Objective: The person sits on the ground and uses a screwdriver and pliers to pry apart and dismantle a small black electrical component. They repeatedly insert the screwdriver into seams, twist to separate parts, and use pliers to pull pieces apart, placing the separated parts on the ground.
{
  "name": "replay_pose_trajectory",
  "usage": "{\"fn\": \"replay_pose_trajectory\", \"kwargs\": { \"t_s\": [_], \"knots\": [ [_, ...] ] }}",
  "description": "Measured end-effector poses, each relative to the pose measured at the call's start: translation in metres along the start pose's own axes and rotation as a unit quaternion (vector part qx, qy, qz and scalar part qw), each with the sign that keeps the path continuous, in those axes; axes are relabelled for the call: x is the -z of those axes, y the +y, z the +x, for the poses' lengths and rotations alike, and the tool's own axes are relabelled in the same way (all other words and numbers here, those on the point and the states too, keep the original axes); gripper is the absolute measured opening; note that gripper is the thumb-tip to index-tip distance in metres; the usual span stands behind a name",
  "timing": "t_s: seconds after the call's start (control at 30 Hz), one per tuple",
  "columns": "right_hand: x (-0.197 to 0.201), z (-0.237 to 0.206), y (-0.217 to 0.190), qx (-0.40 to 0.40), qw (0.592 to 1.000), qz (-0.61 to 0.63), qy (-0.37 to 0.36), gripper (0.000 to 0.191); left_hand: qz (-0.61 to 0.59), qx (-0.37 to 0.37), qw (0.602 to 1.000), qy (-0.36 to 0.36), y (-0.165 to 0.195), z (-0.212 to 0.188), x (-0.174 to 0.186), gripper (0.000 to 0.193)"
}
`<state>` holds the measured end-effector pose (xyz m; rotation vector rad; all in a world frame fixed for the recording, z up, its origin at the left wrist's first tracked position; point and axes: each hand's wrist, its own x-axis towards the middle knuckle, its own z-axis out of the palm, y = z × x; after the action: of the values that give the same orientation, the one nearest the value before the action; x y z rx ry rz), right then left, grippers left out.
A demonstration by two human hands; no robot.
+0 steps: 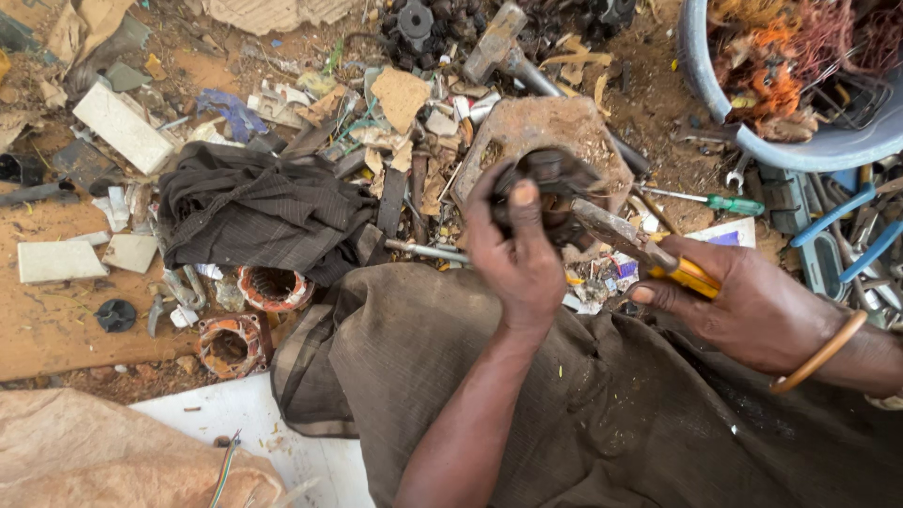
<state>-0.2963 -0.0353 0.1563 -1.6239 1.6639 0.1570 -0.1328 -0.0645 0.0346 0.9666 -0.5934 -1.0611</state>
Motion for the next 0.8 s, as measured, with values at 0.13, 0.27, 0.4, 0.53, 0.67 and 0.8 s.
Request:
{"fn": "replay_pose_trajectory", "kwargs": {
  "t_s": [0.13,0.27,0.4,0.53,0.67,0.8],
  "knots": [
    [0.005,-0.001,0.016,-0.042,0.996,-0.078,0.008,0.033,-0.033,0.060,0.997,-0.028,0.005,0.000,-0.003,0.041],
    [0.035,0.010,0.050,-0.087,0.977,-0.184,-0.066,0.028,0.032,0.074,0.997,-0.008,0.009,0.010,0.003,0.044],
    [0.046,0.021,0.078,-0.104,0.909,-0.373,-0.154,0.037,-0.036,0.038,0.999,-0.006,0.009,0.019,0.009,0.044],
    [0.043,0.022,0.064,-0.079,0.914,-0.384,-0.102,0.054,0.056,-0.039,0.997,-0.037,0.008,0.015,0.011,0.038],
    [0.050,0.008,0.019,0.230,0.911,-0.319,0.119,0.067,0.004,0.014,0.994,-0.106,0.009,0.000,0.002,0.036],
    [0.052,0.007,-0.011,0.239,0.922,-0.282,0.113,0.059,0.036,0.002,0.992,-0.118,0.007,-0.010,-0.008,0.038]
  ]
}}
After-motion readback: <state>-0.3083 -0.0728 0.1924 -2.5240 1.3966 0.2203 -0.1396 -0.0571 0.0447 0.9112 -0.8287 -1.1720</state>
